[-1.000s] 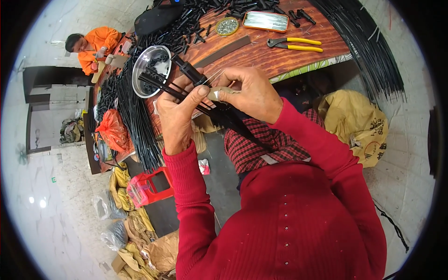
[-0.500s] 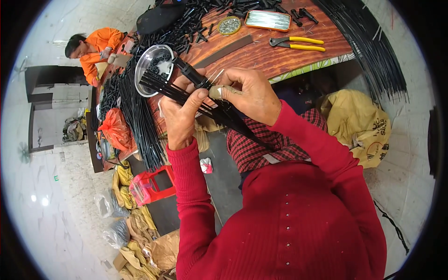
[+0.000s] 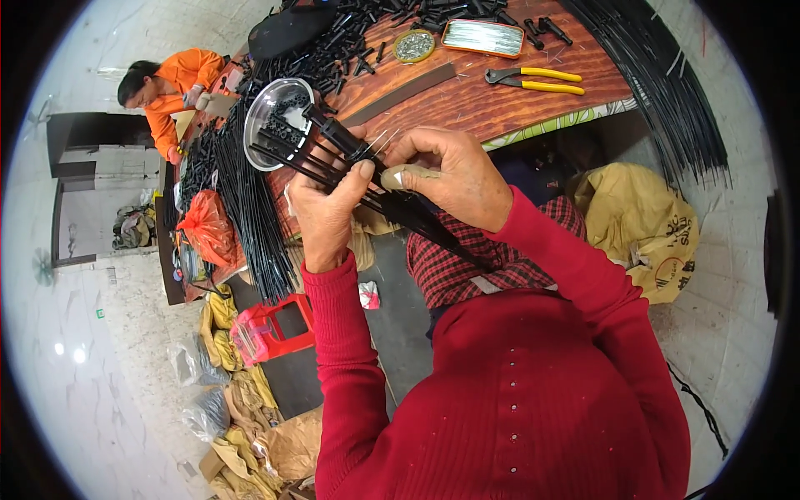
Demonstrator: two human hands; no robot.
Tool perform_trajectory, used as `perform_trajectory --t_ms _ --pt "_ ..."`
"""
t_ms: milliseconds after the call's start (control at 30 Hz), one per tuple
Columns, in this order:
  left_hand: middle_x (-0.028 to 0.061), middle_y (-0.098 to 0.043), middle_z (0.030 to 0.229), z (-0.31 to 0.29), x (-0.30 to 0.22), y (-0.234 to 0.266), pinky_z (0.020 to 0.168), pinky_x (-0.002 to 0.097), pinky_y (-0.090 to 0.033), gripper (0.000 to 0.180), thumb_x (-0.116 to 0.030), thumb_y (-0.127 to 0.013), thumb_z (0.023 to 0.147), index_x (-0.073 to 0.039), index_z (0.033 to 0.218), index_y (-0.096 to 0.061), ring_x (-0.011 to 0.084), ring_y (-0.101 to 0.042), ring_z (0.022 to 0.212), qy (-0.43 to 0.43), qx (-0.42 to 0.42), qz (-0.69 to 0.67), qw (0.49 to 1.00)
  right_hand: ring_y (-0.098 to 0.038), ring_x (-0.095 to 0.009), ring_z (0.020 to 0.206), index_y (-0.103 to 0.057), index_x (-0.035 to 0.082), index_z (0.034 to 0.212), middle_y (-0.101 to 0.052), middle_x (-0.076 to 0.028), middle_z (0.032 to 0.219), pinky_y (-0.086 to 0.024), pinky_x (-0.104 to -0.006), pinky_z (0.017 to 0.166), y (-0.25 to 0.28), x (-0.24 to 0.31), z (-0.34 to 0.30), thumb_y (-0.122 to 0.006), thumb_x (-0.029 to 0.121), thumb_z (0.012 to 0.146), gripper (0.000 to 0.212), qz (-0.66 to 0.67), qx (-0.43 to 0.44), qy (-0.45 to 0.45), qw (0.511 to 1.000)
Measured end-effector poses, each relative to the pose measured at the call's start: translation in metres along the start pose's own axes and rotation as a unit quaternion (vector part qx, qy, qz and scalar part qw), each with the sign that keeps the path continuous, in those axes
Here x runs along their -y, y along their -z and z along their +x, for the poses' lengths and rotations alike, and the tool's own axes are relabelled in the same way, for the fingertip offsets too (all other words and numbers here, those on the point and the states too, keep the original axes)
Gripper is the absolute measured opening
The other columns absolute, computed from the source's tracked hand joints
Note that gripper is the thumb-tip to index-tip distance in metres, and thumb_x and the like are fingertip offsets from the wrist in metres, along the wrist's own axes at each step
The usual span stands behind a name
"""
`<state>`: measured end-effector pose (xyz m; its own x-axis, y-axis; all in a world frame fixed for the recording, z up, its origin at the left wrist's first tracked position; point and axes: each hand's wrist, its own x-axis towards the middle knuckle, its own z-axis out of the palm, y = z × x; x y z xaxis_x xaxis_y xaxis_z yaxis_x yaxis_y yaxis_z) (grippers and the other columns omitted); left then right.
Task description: Assembling a wire harness by inserting multiple black wires into a metal connector and securing them using pliers.
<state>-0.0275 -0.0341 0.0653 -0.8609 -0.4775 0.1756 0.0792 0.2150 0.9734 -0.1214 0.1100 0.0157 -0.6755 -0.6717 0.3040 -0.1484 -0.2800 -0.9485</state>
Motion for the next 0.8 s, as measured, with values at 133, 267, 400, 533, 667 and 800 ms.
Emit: perform_trajectory --t_ms 133,267,400,533,667,800 --pt "0.0094 -0.068 0.098 0.002 0.011 0.007 0.076 0.0256 -0.051 0.042 -0.006 -0.077 0.077 0.006 0.113 -0.061 0.0131 -0.064 0.083 -0.002 -0.003 -0.068 0.998 -0.062 -0.01 0.085 -0.066 -0.002 0.09 -0.067 -0.006 0.093 -0.052 -0.0265 0.076 -0.001 -0.004 0.0 -0.072 0.005 0.082 0.012 0.041 0.001 -0.026 0.999" --pt "0.0106 -0.068 0.101 0.003 0.014 0.008 0.077 0.0271 -0.052 0.044 -0.009 -0.077 0.077 0.006 0.114 -0.06 0.0149 -0.065 0.084 -0.017 0.006 -0.076 0.997 -0.062 -0.011 0.084 -0.066 -0.001 0.09 -0.067 -0.005 0.093 -0.052 -0.0262 0.076 0.001 -0.009 0.003 -0.072 0.005 0.082 0.012 0.057 0.008 -0.01 0.998" --pt "0.011 -0.067 0.103 0.005 0.017 0.01 0.078 0.0272 -0.052 0.043 -0.01 -0.077 0.078 0.006 0.114 -0.06 0.0149 -0.064 0.085 -0.03 0.011 -0.073 0.997 -0.063 -0.01 0.083 -0.066 -0.001 0.09 -0.067 -0.005 0.09 -0.051 -0.026 0.073 0.0 -0.003 0.003 -0.071 0.005 0.082 0.011 0.055 0.009 -0.019 0.998" --pt "0.0119 -0.066 0.103 0.005 0.013 0.008 0.082 0.0298 -0.052 0.043 -0.011 -0.074 0.082 0.006 0.118 -0.057 0.0183 -0.066 0.089 -0.031 0.035 -0.071 0.996 -0.063 -0.01 0.076 -0.065 -0.002 0.089 -0.066 -0.007 0.083 -0.049 -0.0258 0.066 -0.007 0.0 0.0 -0.07 0.004 0.081 0.01 -0.061 -0.029 0.003 0.998" --pt "0.0129 -0.066 0.102 0.004 0.014 0.009 0.084 0.0324 -0.053 0.044 -0.012 -0.071 0.085 0.007 0.121 -0.054 0.0214 -0.066 0.093 -0.026 0.048 -0.07 0.996 -0.063 -0.011 0.068 -0.063 -0.002 0.087 -0.066 -0.008 0.078 -0.049 -0.0266 0.061 -0.014 -0.003 0.0 -0.069 0.003 0.079 0.011 -0.088 -0.067 0.004 0.994" --pt "0.0135 -0.066 0.103 0.003 0.018 0.005 0.084 0.0323 -0.053 0.044 -0.013 -0.071 0.085 0.008 0.121 -0.054 0.0211 -0.066 0.092 -0.027 0.05 -0.064 0.996 -0.063 -0.012 0.066 -0.062 -0.002 0.086 -0.066 -0.008 0.076 -0.049 -0.027 0.06 -0.013 -0.014 0.0 -0.069 0.003 0.079 0.011 -0.099 -0.075 -0.009 0.992"
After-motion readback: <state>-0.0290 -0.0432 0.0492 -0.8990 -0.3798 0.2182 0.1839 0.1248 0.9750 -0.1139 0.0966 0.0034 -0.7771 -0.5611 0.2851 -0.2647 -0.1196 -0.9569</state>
